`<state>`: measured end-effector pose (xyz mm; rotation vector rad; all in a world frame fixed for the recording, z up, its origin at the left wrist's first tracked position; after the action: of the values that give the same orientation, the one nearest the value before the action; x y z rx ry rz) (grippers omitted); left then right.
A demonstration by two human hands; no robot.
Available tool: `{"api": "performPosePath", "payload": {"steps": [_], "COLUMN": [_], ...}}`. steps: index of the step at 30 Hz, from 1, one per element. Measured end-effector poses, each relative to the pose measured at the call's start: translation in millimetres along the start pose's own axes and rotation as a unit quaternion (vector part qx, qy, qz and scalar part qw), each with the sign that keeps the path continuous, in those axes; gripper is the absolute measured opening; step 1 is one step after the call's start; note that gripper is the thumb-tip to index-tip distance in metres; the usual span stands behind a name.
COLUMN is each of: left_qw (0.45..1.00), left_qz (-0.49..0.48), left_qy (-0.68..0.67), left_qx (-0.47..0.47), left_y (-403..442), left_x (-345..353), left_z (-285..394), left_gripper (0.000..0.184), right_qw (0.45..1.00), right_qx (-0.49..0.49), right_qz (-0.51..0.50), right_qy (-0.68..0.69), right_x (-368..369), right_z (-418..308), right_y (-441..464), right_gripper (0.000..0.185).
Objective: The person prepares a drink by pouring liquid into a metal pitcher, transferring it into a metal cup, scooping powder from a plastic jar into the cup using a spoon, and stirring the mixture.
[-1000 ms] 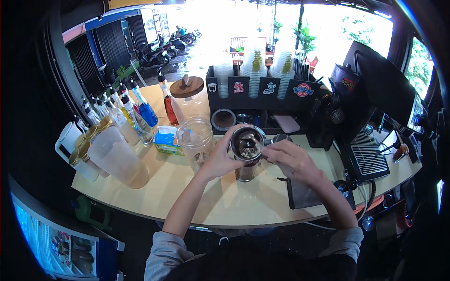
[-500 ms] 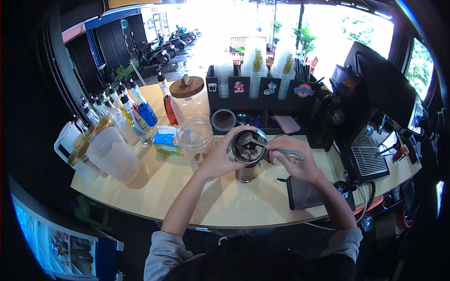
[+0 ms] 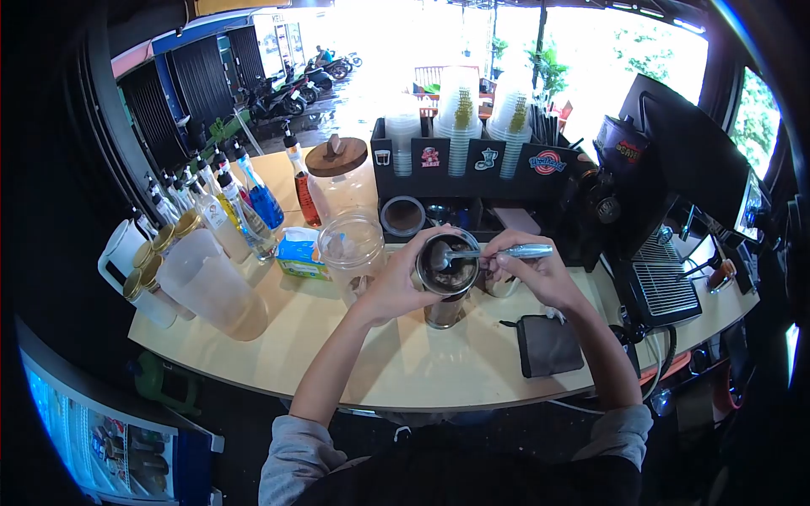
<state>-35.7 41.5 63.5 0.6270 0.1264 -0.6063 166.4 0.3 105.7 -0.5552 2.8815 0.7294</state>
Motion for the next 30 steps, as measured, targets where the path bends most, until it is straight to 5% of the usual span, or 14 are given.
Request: {"api": "performPosePath", "payload": {"steps": [16, 23, 25, 30], "left_qw": [1.0, 0.994, 0.992, 0.975], "left_qz": [0.012, 0.092, 0.112, 0.168], "left_qy": [0.023, 0.051, 0.065, 0.145], "left_qx": [0.017, -0.011, -0.009, 0.017], "left_y": [-2, -4, -5, -8], "left_x": [3, 8, 10, 17], "left_z": [0, 2, 1, 2], "left_gripper": [0.079, 0.075, 0.073, 0.072], "right_qw": [0.998, 0.957, 0.874, 0.825], "right_qx": [0.05, -0.17, -0.27, -0.317], "right_qz": [-0.04, 0.043, 0.054, 0.022], "right_qy": [0.012, -0.232, -0.401, -0.468], "right_x": [-1, 13, 21, 29], "right_z": [-2, -15, -21, -10], "right_y": [5, -10, -20, -28], "right_gripper": [0.012, 0.015, 0.028, 0.042]}}
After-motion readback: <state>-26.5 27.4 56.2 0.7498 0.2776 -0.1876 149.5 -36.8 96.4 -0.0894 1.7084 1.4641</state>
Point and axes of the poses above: each hand's wrist, its own y-axis towards the middle knuckle, its own x-axis out of the palm, z = x × y, the point moved 3 cm from there along y, towards the middle knuckle, and after that the axes turned 1 degree about z, right-handed, at the moved point
